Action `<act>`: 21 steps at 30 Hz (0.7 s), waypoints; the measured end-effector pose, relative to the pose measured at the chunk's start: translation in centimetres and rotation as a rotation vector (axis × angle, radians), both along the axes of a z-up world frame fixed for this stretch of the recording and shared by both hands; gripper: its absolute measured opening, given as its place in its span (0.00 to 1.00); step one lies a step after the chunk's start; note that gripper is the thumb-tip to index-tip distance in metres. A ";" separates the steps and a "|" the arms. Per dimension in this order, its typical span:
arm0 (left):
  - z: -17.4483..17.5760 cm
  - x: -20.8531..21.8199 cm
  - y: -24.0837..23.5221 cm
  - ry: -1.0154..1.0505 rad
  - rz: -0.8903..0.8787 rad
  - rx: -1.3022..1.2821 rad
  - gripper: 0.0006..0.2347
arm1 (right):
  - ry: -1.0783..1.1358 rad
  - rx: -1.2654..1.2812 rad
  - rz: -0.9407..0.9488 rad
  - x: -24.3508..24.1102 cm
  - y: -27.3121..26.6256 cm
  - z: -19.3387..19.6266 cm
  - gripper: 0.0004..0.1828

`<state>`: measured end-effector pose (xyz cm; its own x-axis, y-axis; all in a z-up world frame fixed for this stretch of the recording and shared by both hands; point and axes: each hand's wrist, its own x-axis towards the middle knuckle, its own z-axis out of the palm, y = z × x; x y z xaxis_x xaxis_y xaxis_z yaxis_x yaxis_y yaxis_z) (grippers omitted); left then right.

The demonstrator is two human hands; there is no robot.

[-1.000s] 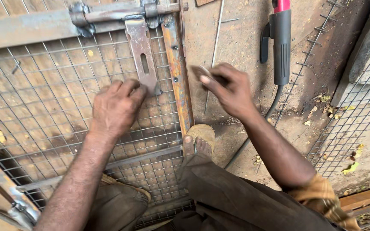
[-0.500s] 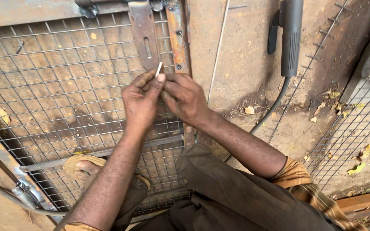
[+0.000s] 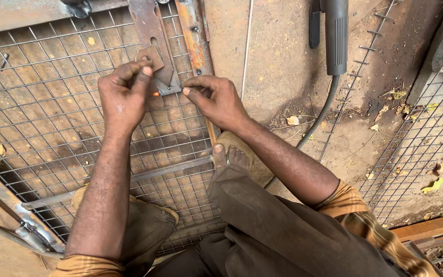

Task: The person welds a metal latch onto a wire mesh gate using a handheld welding torch and filler rods. They position the latch, apply welds along its edges, and reposition the latch to continue welding.

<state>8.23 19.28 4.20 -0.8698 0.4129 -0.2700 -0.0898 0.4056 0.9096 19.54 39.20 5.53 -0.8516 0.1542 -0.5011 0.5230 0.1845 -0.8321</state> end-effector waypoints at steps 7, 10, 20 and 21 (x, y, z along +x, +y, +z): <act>0.0 -0.9 1.0 -0.174 0.206 0.043 0.13 | -0.021 0.059 0.036 -0.6 -0.4 0.5 0.14; 0.5 -1.1 1.3 -0.101 0.181 -0.015 0.09 | -0.014 0.070 0.053 -0.8 -0.6 0.6 0.15; 3.4 -0.5 0.9 0.543 -0.220 -0.168 0.04 | 0.578 0.403 0.198 -4.2 -0.6 -2.0 0.13; 3.3 -0.4 1.0 0.555 -0.191 -0.120 0.04 | 0.615 0.415 0.194 -4.5 -1.0 -2.2 0.08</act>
<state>7.80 20.25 7.53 -0.8076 0.5704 0.1497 0.4706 0.4703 0.7466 15.09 38.25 3.30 -0.9894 0.0458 0.1379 -0.0851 0.5866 -0.8054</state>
